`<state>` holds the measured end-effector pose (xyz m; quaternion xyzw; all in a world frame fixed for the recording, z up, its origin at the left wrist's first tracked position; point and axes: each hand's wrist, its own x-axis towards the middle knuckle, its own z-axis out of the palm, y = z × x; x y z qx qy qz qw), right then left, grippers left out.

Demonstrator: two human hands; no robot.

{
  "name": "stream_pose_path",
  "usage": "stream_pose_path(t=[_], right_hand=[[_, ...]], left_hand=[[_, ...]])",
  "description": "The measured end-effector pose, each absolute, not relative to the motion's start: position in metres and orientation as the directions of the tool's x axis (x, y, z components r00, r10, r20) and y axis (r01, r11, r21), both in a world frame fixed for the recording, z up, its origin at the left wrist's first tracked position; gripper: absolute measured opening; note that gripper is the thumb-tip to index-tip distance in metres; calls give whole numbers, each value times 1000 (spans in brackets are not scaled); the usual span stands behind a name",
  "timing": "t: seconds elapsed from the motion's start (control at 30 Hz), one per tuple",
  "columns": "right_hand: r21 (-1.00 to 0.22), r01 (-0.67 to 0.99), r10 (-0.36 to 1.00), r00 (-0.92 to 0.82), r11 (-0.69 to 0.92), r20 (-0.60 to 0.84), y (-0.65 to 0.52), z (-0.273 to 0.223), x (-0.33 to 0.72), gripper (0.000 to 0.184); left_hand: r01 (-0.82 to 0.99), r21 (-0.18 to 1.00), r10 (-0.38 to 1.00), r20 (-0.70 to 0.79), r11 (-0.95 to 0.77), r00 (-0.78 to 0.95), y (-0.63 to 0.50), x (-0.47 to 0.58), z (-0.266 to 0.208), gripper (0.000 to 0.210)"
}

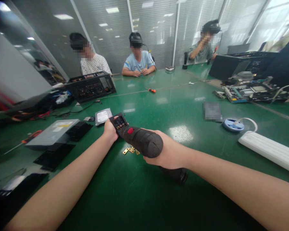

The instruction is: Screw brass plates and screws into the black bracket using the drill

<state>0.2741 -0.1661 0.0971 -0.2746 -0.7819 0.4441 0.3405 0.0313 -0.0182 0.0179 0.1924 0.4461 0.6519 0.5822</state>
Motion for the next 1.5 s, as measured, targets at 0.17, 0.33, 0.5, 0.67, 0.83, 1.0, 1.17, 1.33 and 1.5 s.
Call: stream_pose_path(t=[0.17, 0.33, 0.5, 0.67, 0.83, 1.0, 1.17, 1.33, 1.5], right_hand=[[-883, 140, 740, -613, 447, 277, -166, 96, 274, 25], [-887, 115, 736, -611, 448, 292, -168, 96, 274, 31], [-889, 115, 733, -618, 443, 285, -168, 96, 274, 28], [-885, 109, 730, -615, 453, 298, -167, 96, 274, 28], [-884, 122, 737, -609, 451, 292, -166, 95, 274, 29], [-902, 106, 740, -616, 418, 270, -167, 96, 274, 30], [-893, 112, 733, -620, 435, 279, -167, 95, 275, 31], [-882, 91, 723, -614, 463, 316, -168, 94, 275, 33], [-879, 93, 719, -618, 468, 318, -168, 95, 275, 30]], left_hand=[[-572, 817, 935, -256, 74, -245, -19, 32, 19, 8], [-570, 818, 933, -261, 79, -246, -18, 32, 18, 9], [-588, 806, 932, -261, 68, -250, -16, 31, 16, 9], [-588, 806, 934, -259, 70, -245, -16, 31, 16, 10], [-583, 809, 934, -262, 76, -241, -16, 31, 16, 10], [-565, 821, 944, -242, 75, -225, -15, 30, 14, 10], [-585, 806, 944, -257, 91, -208, -16, 31, 16, 12], [-561, 824, 953, -230, 82, -199, -17, 31, 16, 13], [-541, 836, 962, -214, 89, -172, -17, 30, 14, 17]])
